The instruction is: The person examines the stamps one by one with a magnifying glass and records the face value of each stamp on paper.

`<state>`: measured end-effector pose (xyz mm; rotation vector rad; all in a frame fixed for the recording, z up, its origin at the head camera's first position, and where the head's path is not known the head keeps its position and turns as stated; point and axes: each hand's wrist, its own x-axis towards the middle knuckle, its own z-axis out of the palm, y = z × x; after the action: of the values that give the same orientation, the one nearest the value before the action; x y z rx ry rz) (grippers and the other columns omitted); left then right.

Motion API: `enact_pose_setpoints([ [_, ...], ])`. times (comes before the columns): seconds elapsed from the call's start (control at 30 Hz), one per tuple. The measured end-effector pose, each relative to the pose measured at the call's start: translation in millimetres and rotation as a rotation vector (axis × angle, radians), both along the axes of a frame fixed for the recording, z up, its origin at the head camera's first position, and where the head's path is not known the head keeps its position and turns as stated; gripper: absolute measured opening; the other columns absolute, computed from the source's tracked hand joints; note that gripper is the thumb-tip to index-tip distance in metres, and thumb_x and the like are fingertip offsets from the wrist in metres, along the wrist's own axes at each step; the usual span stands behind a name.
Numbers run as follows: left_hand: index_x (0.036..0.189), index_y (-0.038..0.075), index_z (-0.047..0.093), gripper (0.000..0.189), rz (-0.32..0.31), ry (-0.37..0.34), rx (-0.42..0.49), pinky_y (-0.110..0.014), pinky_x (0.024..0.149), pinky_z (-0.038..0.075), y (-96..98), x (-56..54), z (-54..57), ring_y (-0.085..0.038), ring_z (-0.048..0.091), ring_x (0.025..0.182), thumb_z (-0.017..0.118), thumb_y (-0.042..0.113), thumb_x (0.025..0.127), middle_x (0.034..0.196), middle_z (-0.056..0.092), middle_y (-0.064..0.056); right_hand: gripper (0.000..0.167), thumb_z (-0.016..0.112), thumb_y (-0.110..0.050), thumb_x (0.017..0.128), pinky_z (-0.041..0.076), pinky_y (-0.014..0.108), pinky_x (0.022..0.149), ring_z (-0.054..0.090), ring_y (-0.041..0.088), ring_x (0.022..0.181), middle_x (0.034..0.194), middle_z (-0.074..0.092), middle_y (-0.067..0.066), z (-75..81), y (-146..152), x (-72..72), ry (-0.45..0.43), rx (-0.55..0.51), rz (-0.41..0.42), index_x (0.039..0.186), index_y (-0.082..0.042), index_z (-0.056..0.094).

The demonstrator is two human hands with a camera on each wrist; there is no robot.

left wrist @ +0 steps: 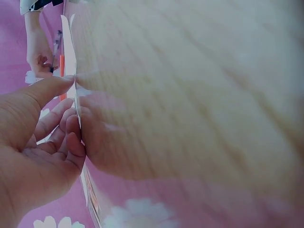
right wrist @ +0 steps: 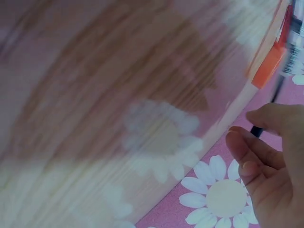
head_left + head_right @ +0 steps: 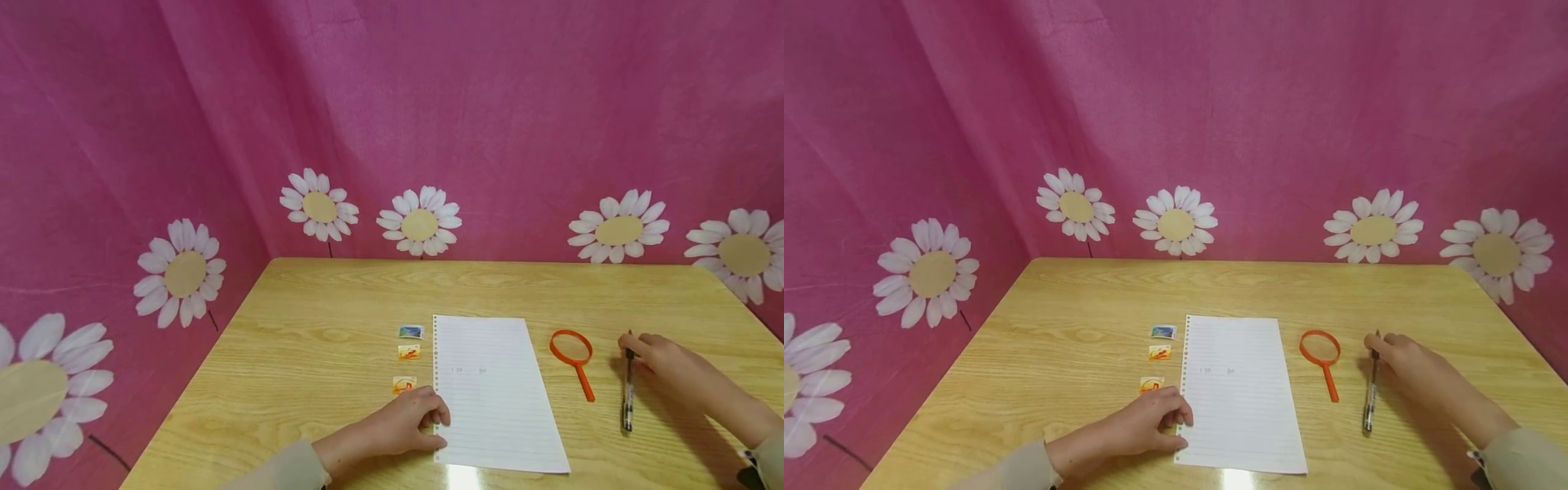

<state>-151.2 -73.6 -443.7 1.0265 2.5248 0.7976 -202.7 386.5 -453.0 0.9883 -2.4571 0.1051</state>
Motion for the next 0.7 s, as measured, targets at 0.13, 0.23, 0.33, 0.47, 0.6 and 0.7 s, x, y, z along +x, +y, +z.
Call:
enact_pose_setpoints([
  [0.13,0.098,0.014,0.065,0.018,0.001,-0.021,0.005,-0.008,0.073,0.041,-0.2,0.2,1.2,0.006,0.042,0.078,0.076,0.02,0.085,0.091,0.054,0.008,0.035,0.038,-0.039,0.103,0.044,0.016,0.052,0.053,-0.001,0.064,0.076,0.059,-0.008,0.7,-6.8,0.1,-0.008,-0.087,0.018,0.098,-0.01,0.056],
  [0.23,0.098,0.013,0.065,0.018,0.003,-0.026,0.01,-0.008,0.072,0.041,-0.1,0.4,1.6,0.006,0.042,0.077,0.076,0.019,0.085,0.091,0.054,0.007,0.016,0.052,-0.023,0.101,0.04,0.01,0.054,0.053,-0.007,0.066,0.074,0.061,-0.01,1.8,-12.8,0.5,-0.033,-0.164,0.035,0.099,-0.008,0.055],
  [0.33,0.098,0.013,0.066,0.017,0.001,-0.022,0.019,-0.008,0.072,0.04,0.1,0.5,1.0,0.006,0.041,0.076,0.076,0.018,0.085,0.09,0.054,0.006,0.014,0.063,-0.002,0.093,0.039,0.011,0.053,0.054,-0.011,0.07,0.075,0.063,-0.008,5.3,-19.6,4.3,-0.104,-0.221,-0.002,0.102,-0.006,0.053],
  [0.47,0.098,0.012,0.066,0.017,0.003,-0.02,0.022,-0.008,0.071,0.04,0.3,0.6,0.2,0.006,0.041,0.076,0.077,0.017,0.085,0.09,0.054,0.006,0.014,0.061,0.002,0.093,0.041,0.015,0.051,0.054,-0.011,0.07,0.077,0.066,0.0,10.6,-28.1,9.0,-0.194,-0.315,-0.075,0.104,-0.003,0.054],
  [0.6,0.098,0.013,0.066,0.017,0.006,-0.021,0.017,-0.008,0.071,0.04,0.3,0.2,-0.4,0.006,0.041,0.075,0.077,0.017,0.085,0.09,0.054,0.007,0.012,0.059,0.002,0.094,0.038,0.016,0.05,0.049,-0.008,0.063,0.076,0.063,0.001,13.6,-36.2,11.7,-0.241,-0.437,-0.111,0.104,-0.003,0.057],
  [0.7,0.098,0.013,0.066,0.017,0.005,-0.023,0.015,-0.008,0.07,0.04,0.1,-0.1,-0.4,0.006,0.04,0.075,0.077,0.018,0.085,0.09,0.054,0.007,0.012,0.057,0.0,0.095,0.036,0.016,0.05,0.044,-0.007,0.061,0.073,0.058,-0.003,15.1,-40.9,13.0,-0.267,-0.489,-0.132,0.106,-0.005,0.056],
])
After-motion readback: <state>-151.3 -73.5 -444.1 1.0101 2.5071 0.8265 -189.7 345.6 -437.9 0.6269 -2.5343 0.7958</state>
